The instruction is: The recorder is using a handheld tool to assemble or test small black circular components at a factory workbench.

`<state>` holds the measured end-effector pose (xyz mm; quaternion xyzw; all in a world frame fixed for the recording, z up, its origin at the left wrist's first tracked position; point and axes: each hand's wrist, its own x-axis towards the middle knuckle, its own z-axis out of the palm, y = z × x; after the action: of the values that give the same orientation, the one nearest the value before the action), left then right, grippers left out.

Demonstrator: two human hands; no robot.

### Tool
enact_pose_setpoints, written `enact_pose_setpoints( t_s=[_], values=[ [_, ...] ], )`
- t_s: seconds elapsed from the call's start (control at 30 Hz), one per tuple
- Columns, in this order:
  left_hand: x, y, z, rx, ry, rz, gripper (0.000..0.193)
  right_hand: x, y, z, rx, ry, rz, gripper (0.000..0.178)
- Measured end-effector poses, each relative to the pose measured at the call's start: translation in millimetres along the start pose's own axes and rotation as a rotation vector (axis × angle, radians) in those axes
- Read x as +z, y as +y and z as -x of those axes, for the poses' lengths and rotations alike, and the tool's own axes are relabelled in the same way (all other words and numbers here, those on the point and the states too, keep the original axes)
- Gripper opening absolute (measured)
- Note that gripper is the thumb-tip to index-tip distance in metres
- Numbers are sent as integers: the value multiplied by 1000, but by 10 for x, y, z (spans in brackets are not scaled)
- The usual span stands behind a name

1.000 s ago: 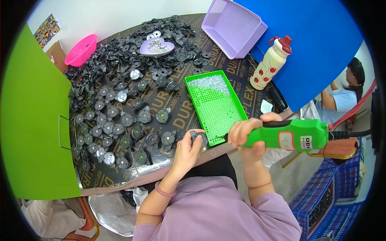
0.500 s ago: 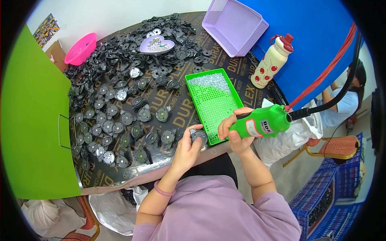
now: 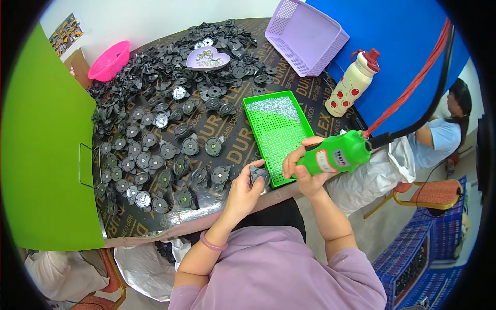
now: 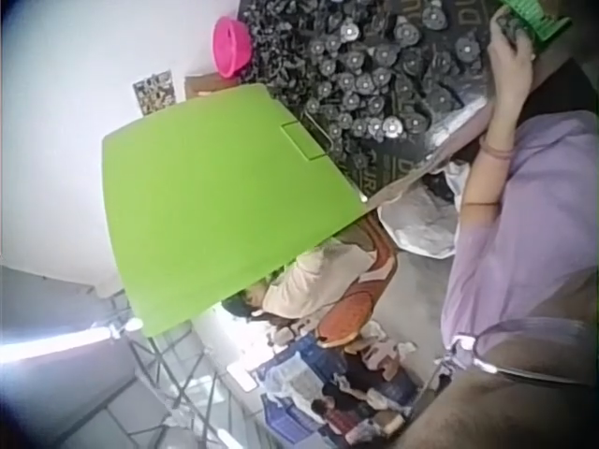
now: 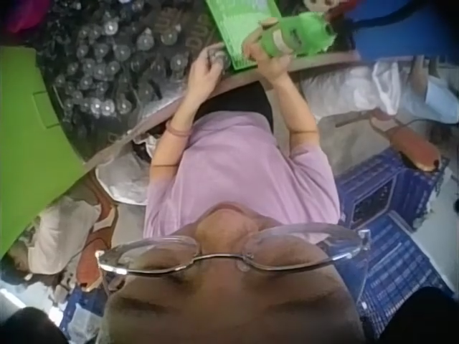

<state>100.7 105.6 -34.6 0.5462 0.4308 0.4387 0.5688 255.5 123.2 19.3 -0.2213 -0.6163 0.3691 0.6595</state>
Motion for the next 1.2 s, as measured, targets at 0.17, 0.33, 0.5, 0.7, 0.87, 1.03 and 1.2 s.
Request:
enact_pose_setpoints(
  t_s=[0.17,0.33,0.5,0.7,0.87,1.03,1.2],
  values=[
    [-35,71,22,-63,3,-35,38,94,-214,-134,-62,109,-169,53],
    [-30,74,15,-79,-16,16,39,283,-224,-195,-144,107,-265,50],
    [-26,63,16,-88,-13,13,40,357,-106,-206,-147,40,-258,49],
    [-37,99,19,-63,1,-58,39,389,-73,-188,-122,-4,-234,49],
    [-26,124,30,68,44,-227,35,438,-51,-160,-93,-46,-192,48],
    [-30,77,19,85,31,-309,32,429,-70,-136,-57,-50,-159,48],
    [-19,98,9,-14,36,-80,25,366,-259,-189,-193,36,-353,47]
  ],
)
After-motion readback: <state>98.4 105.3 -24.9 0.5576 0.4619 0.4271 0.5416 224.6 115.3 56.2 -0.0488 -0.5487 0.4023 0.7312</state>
